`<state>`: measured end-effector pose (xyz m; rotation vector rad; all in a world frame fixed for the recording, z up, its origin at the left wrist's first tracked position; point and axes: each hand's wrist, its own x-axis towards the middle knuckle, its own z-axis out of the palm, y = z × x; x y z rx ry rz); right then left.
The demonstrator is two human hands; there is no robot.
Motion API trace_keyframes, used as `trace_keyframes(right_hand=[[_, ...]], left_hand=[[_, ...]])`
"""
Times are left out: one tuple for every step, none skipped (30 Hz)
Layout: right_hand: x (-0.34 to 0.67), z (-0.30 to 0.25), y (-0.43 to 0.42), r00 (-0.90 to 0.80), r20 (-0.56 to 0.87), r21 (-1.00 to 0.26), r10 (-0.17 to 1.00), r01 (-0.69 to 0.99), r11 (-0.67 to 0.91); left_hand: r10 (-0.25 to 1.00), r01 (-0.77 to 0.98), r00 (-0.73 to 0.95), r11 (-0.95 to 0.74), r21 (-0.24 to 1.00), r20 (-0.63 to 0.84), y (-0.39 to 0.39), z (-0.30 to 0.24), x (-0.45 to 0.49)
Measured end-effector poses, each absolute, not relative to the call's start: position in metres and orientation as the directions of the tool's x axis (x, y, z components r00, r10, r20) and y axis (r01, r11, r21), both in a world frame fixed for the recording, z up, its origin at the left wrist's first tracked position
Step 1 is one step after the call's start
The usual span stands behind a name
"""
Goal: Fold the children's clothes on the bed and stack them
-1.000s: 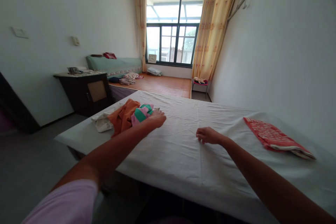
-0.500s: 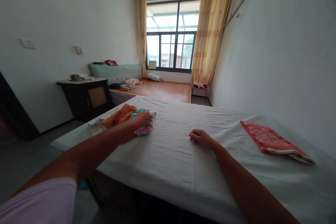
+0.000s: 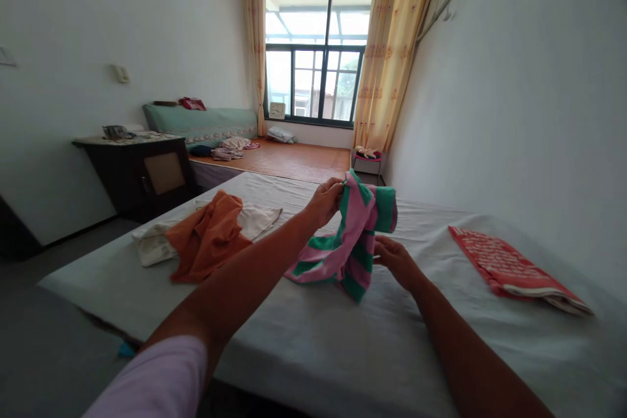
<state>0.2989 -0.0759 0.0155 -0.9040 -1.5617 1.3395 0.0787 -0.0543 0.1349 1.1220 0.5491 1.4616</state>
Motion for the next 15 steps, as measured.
trace_keyframes(right_hand=[[0.300,0.016,-0.075,-0.356,0.155,-0.987,0.921,-0.013,0.161],[0.300,0.016,-0.075,-0.345,0.154,-0.987,0.926,-0.007,0.162],[0.299,0.017,-0.074,-0.331,0.152,-0.986,0.931,0.009,0.164],[0.298,0.017,-0.075,-0.318,0.147,-0.986,0.937,0.033,0.166],[0.296,0.017,-0.075,-0.315,0.140,-0.983,0.939,0.067,0.170],[0.293,0.017,-0.076,-0.326,0.136,-0.977,0.936,0.110,0.181],[0.289,0.016,-0.078,-0.350,0.139,-0.965,0.926,0.161,0.206],[0.285,0.015,-0.079,-0.383,0.148,-0.944,0.912,0.220,0.245],[0.280,0.014,-0.081,-0.414,0.162,-0.914,0.896,0.280,0.294],[0.276,0.012,-0.082,-0.434,0.182,-0.875,0.882,0.339,0.347],[0.273,0.011,-0.083,-0.446,0.205,-0.828,0.871,0.396,0.397],[0.269,0.009,-0.084,-0.448,0.230,-0.779,0.864,0.448,0.439],[0.267,0.008,-0.084,-0.444,0.253,-0.731,0.860,0.494,0.470],[0.265,0.007,-0.084,-0.439,0.273,-0.687,0.856,0.534,0.493],[0.265,0.006,-0.084,-0.440,0.286,-0.648,0.851,0.566,0.510]], left_hand=[[0.937,-0.509,0.117,-0.228,0.830,0.329,-0.050,0.131,0.075],[0.940,-0.510,0.112,-0.225,0.830,0.324,-0.045,0.124,0.068],[0.946,-0.493,0.096,-0.225,0.840,0.310,-0.039,0.114,0.061],[0.956,-0.457,0.070,-0.223,0.861,0.285,-0.035,0.102,0.052],[0.966,-0.407,0.033,-0.221,0.886,0.256,-0.030,0.088,0.042],[0.975,-0.345,-0.013,-0.214,0.914,0.223,-0.027,0.073,0.032],[0.979,-0.282,-0.062,-0.205,0.937,0.196,-0.024,0.057,0.022],[0.977,-0.231,-0.101,-0.205,0.951,0.186,-0.022,0.043,0.013],[0.974,-0.189,-0.126,-0.210,0.959,0.188,-0.021,0.030,0.004],[0.971,-0.155,-0.139,-0.214,0.964,0.194,-0.020,0.021,-0.004],[0.970,-0.124,-0.138,-0.218,0.968,0.201,-0.020,0.014,-0.011],[0.971,-0.096,-0.123,-0.215,0.972,0.203,-0.020,0.011,-0.017],[0.975,-0.069,-0.094,-0.207,0.976,0.200,-0.020,0.011,-0.021],[0.979,-0.040,-0.056,-0.199,0.979,0.197,-0.021,0.013,-0.025],[0.980,-0.002,-0.009,-0.200,0.980,0.200,-0.021,0.015,-0.027]])
